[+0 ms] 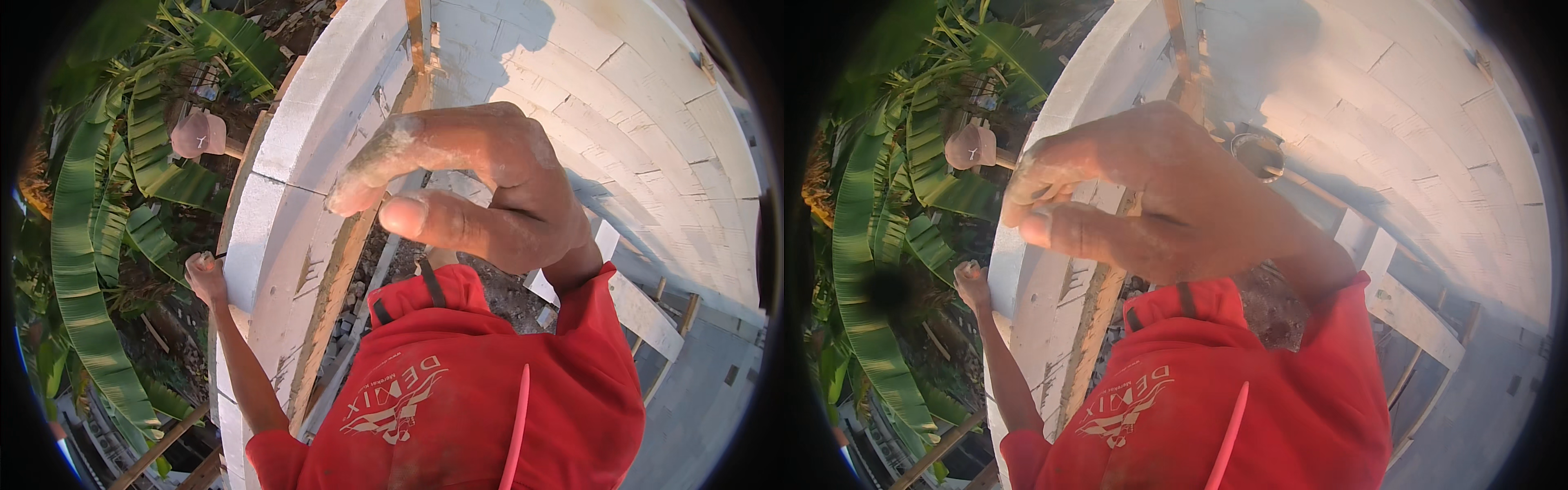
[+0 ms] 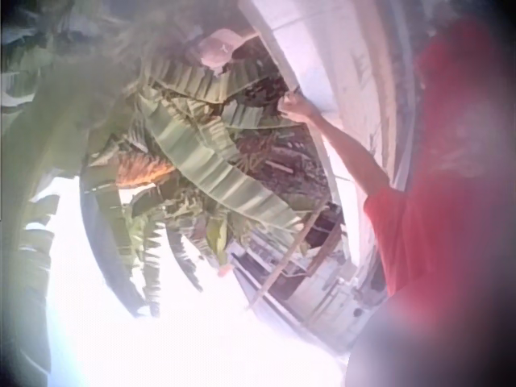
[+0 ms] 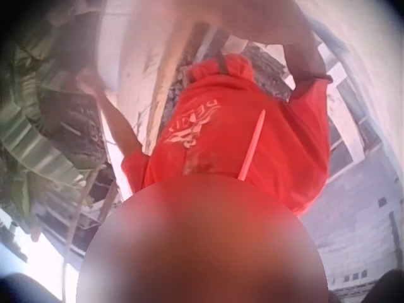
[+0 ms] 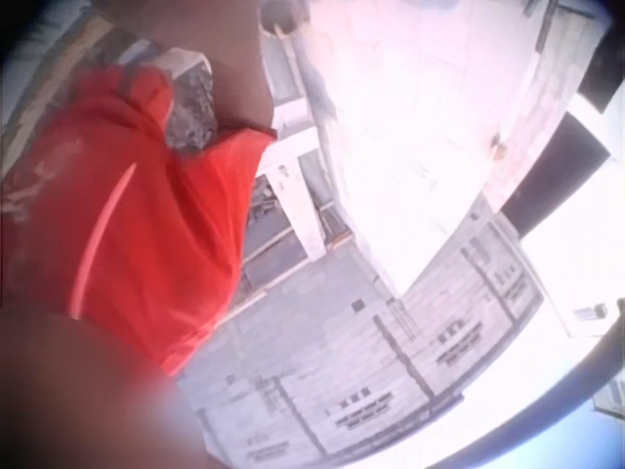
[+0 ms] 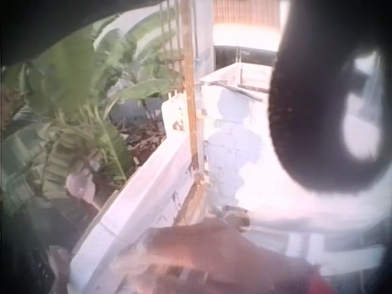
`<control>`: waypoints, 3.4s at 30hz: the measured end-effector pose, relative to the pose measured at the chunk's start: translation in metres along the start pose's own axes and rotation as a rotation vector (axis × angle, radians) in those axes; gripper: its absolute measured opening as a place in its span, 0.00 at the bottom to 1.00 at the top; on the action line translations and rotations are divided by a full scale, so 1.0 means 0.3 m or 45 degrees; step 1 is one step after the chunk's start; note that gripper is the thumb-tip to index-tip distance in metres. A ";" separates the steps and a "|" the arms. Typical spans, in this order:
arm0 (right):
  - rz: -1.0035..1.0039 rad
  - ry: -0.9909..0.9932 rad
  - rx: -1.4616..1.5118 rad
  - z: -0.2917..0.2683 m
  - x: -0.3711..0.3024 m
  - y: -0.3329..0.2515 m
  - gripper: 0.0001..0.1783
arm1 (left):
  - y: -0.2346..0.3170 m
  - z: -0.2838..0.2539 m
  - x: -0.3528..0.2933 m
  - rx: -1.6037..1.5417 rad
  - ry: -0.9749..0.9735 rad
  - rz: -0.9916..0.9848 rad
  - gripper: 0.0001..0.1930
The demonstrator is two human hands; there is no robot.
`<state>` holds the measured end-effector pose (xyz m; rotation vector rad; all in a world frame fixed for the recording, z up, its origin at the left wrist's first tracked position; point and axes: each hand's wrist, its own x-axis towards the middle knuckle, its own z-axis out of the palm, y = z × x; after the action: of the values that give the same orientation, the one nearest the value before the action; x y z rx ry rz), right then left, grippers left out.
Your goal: The person places white blocks onto a curved wall structure, applies mortar with a trowel, and taps the blocks into alignment. The person repeatedly scoops mortar, spreads it on the blocks, and adjusts their position along the scaffolding.
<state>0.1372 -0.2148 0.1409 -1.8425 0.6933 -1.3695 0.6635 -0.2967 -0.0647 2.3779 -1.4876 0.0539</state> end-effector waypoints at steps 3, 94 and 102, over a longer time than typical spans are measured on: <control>-0.149 -0.203 0.326 0.100 0.091 -0.090 0.12 | 0.006 -0.010 -0.013 -0.107 0.019 -0.026 0.30; 0.592 0.239 1.477 0.433 -0.082 -0.380 0.08 | -0.047 0.037 0.023 -0.060 -0.085 -0.192 0.31; 0.354 0.055 1.239 0.433 -0.146 -0.363 0.14 | -0.038 0.027 0.019 -0.061 -0.081 -0.150 0.31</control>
<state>0.2488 -0.0863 0.1818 -0.9070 0.1996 -1.2333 0.6750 -0.2997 -0.0740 2.4441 -1.3574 -0.0847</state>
